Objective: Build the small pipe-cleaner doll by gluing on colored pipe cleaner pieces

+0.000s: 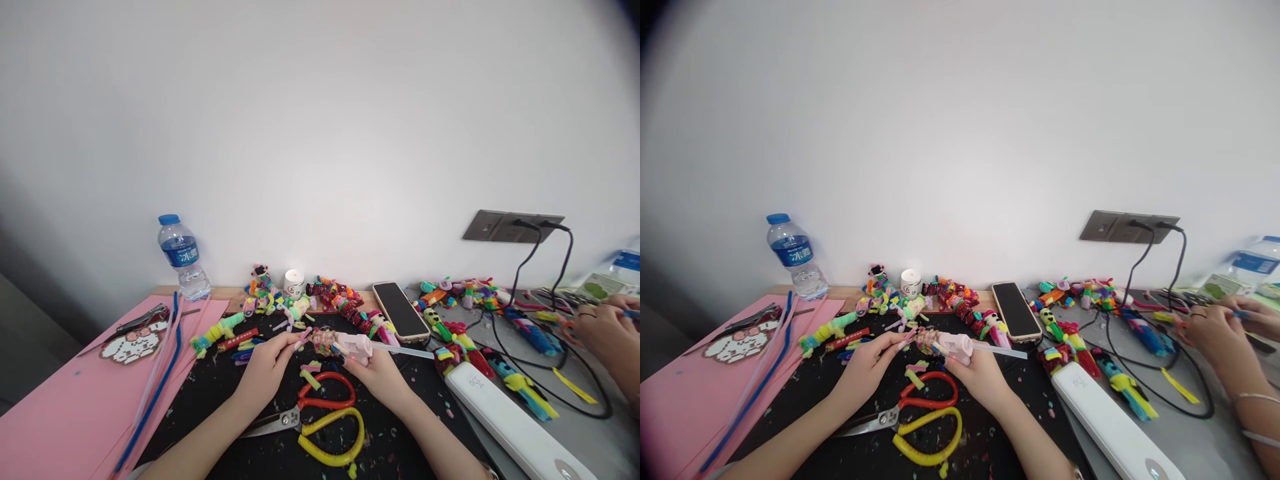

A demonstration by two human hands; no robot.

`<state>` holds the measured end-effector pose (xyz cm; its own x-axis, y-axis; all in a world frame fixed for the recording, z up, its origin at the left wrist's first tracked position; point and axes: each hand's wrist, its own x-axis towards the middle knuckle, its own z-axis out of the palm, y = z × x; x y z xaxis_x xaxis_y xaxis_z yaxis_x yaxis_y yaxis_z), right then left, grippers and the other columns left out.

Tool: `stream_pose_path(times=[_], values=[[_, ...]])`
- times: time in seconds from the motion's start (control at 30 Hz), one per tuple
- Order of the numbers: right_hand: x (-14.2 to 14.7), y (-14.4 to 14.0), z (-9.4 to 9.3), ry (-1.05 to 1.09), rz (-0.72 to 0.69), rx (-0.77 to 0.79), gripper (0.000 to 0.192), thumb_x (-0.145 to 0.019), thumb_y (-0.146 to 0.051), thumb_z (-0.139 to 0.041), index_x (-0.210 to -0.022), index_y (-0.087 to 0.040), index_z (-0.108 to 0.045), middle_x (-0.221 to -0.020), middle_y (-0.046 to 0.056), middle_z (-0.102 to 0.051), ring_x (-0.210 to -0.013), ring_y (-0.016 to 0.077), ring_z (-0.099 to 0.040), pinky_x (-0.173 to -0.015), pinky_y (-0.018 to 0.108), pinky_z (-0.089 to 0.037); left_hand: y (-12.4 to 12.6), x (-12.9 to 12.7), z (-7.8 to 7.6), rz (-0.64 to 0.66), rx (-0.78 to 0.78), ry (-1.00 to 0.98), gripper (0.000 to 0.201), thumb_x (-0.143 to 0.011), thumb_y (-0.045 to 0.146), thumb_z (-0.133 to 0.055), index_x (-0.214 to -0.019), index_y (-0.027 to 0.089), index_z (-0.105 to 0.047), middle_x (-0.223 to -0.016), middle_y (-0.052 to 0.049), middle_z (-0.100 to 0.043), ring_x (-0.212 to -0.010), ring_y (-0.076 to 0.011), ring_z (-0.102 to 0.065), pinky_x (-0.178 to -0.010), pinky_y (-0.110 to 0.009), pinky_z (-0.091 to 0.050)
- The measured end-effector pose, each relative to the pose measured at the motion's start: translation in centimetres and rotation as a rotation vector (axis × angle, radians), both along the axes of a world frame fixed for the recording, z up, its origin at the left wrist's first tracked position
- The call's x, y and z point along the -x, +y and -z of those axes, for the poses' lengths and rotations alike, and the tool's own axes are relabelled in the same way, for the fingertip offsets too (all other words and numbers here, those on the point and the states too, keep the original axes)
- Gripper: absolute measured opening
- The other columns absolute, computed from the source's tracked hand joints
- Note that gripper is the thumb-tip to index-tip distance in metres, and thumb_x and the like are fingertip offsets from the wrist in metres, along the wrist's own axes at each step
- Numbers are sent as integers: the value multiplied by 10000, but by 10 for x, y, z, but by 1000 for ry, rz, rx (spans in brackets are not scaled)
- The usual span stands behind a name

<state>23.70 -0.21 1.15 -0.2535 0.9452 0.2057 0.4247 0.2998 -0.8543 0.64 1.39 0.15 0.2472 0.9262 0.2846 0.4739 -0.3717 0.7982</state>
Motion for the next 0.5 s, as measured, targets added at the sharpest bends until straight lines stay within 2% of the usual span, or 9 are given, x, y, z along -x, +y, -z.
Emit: stream_pose_path(times=[0.5], values=[[-4, 4, 7, -28, 32, -19, 296, -800, -214, -590, -1078, -182, -687, -1108, 69, -707, -1000, 262, -660, -881, 396, -525, 1, 1, 0, -9, -12, -4, 234, -903, 284, -415, -887, 218, -639, -954, -29, -724, -925, -225, -662, -799, -292, -497]])
